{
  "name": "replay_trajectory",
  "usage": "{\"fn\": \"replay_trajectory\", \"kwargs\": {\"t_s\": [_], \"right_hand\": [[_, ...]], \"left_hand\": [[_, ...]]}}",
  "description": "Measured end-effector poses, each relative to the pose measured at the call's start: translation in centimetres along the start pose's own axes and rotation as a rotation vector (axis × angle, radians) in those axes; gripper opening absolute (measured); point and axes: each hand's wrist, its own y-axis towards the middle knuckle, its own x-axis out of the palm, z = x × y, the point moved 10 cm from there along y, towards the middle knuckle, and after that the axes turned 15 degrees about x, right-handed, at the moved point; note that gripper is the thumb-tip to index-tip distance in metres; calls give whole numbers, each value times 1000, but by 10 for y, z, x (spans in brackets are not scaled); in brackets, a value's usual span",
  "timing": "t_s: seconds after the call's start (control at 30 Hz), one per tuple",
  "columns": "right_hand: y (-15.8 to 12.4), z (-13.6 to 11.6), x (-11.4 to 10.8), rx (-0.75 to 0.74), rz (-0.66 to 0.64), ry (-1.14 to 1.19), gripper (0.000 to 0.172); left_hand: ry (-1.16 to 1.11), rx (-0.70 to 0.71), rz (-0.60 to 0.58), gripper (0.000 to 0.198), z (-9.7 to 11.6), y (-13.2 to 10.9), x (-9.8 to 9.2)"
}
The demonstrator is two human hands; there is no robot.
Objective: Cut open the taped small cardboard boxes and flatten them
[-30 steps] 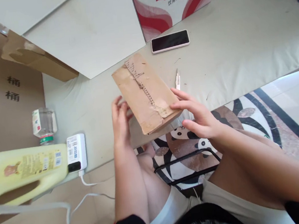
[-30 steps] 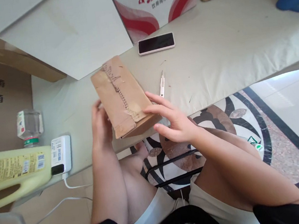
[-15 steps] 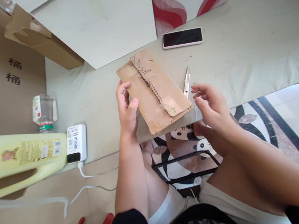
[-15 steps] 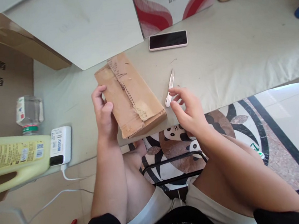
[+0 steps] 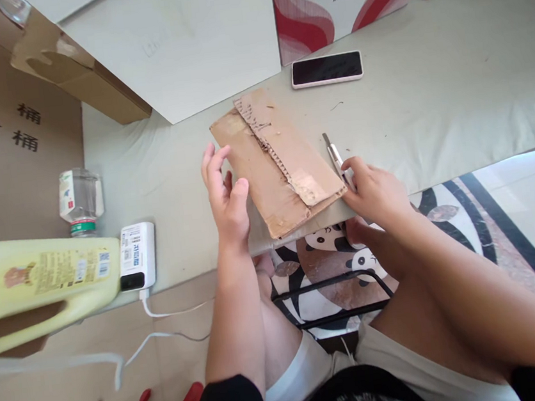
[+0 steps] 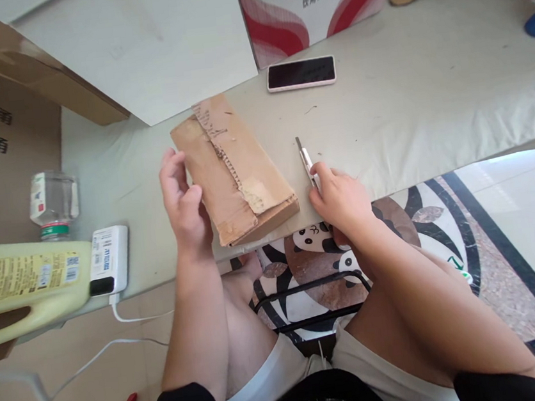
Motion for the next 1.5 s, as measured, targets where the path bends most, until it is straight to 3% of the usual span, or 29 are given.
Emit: {"fn": "replay_trajectory", "kwargs": {"t_s": [0.1, 0.2, 0.3, 0.5, 0.8, 1.03, 1.27, 1.5], "right_hand": [[0, -2, -2, 11, 0, -9, 47], [2, -4, -3, 12, -1, -28, 52], [4, -3, 2, 37, -45, -28, 56], [3, -3, 4, 18, -19, -24, 56], [4, -3, 7, 58, -83, -47, 58], [4, -1, 7, 48, -82, -40, 56], [3, 0, 6, 44, -86, -10, 55], [4, -1, 7, 44, -107, -11, 56]], "left_hand": [[84, 150, -5, 53, 38, 1, -2], [118, 271, -100, 41, 73, -3, 10], [175, 252, -193, 31, 87, -8, 21], [225, 186, -225, 18, 89, -7, 25], [262, 57, -283, 4, 89, 2, 24], [300, -86, -414, 14, 92, 15, 26], [353, -187, -362, 19, 82, 13, 19], [473, -174, -321, 22, 83, 11, 16]]}}
